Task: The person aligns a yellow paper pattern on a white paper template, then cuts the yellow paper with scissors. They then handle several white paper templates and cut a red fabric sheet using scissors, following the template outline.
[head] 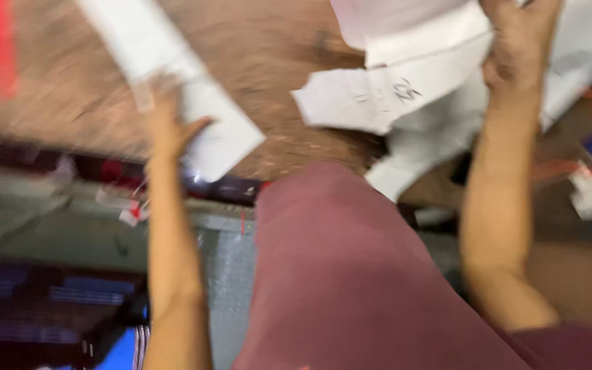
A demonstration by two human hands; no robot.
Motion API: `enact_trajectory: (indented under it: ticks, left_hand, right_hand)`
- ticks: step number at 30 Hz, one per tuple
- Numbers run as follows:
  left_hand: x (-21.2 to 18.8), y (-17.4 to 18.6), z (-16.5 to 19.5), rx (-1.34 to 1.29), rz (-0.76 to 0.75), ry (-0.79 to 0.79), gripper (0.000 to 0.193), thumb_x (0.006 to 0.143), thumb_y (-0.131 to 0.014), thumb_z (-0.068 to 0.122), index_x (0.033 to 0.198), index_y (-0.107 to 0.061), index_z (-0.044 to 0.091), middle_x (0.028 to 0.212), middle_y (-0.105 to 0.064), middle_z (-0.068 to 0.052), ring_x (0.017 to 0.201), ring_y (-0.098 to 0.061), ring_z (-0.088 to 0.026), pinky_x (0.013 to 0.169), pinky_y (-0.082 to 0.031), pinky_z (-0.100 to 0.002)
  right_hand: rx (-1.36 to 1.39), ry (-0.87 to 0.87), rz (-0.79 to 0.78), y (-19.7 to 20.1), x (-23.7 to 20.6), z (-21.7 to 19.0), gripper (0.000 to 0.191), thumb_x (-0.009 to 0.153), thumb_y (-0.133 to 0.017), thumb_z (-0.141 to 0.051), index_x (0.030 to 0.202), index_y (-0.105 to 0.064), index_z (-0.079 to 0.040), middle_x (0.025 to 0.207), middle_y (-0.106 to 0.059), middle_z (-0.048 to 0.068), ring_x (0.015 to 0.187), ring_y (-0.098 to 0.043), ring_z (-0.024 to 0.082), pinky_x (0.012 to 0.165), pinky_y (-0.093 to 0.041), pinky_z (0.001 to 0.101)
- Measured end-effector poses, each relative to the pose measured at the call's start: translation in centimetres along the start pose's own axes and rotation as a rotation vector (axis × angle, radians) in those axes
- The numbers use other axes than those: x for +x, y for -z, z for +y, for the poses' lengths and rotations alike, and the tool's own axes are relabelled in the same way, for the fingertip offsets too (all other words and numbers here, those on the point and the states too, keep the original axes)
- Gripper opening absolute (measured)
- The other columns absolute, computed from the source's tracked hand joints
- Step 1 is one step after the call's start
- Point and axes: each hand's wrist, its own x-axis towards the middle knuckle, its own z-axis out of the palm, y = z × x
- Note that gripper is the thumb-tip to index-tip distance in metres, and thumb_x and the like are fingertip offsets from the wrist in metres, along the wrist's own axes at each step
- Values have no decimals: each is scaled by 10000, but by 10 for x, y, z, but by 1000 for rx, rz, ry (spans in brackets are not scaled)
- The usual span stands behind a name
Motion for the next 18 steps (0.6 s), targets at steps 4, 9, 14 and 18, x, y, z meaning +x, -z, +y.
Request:
enact_trajectory:
  ticks: [4, 9, 14, 18]
  left_hand:
    - [-5, -15, 0, -5, 337, -122, 370, 933, -841, 145, 1231, -675, 4, 1401, -605, -224, 1379, -485, -453, 1134, -405, -537]
    - [18, -7, 50, -240, 489, 83, 100, 1088, -724, 80, 1122, -678, -1, 1059, -662, -136, 1018, -613, -301, 910, -474, -403]
    - [54, -38, 202, -421, 547, -222, 117, 1084, -694, 118, 1151, -689, 23, 1098, -716, -81, 1095, -660, -232, 988, -510, -401]
    - [54, -115, 353, -1107, -64, -221, 662, 1071, -626, 440, 1581, -321, 149, 1598, -417, -128, 1485, -500, -362, 1278, -374, -559]
  right_hand:
    - [-15, -48, 393, 90, -45, 29, 394, 994, -744, 62, 1341, -560, 36, 1250, -676, 123, 1110, -676, 220, 995, -578, 359]
    - [-148, -172, 448, 124, -106, 50, 474, 1026, -736, -63, 1428, -503, 32, 1372, -671, 170, 1242, -659, 254, 1110, -526, 382]
    - [-541, -380, 603, 147, -152, 51, 619, 1136, -740, -267, 1618, -388, -103, 1520, -450, 289, 1342, -511, 312, 1143, -469, 421]
    - [-764, -306, 588, 158, -179, 42, 837, 984, -843, -267, 1622, -319, -130, 1517, -367, 267, 1295, -509, 344, 1092, -487, 446]
